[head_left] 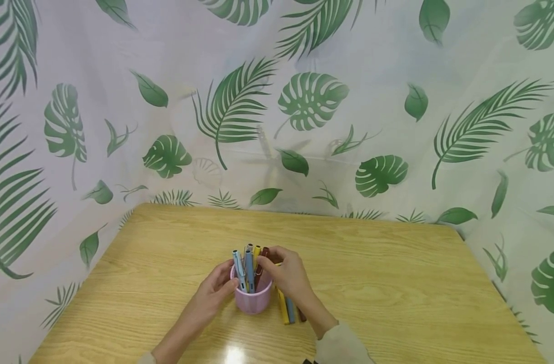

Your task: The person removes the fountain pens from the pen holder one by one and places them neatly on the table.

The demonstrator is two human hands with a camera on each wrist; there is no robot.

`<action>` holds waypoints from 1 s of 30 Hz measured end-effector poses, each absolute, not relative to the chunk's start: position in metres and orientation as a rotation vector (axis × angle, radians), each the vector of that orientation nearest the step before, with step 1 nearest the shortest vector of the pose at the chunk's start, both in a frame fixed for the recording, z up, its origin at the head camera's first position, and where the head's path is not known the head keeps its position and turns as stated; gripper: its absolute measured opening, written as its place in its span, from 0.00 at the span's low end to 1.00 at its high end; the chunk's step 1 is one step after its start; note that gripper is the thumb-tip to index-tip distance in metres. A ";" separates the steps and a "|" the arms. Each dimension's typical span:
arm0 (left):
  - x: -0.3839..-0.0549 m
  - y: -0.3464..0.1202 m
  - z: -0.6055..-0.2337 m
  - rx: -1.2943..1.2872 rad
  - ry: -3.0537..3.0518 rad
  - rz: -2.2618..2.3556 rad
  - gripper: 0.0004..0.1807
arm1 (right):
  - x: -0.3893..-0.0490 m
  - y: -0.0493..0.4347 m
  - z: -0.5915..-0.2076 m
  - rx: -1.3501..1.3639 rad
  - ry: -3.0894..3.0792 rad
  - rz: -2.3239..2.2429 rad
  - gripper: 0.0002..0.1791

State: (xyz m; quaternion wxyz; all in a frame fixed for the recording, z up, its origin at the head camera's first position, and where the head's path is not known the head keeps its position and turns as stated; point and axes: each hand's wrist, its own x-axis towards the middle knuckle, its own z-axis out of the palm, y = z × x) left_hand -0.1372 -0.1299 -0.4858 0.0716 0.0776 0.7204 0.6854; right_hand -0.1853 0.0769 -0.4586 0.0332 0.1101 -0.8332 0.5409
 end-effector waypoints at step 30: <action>-0.139 -0.130 -0.486 0.266 2.167 2.050 0.32 | -0.175 0.115 -0.426 0.181 -2.393 1.901 0.11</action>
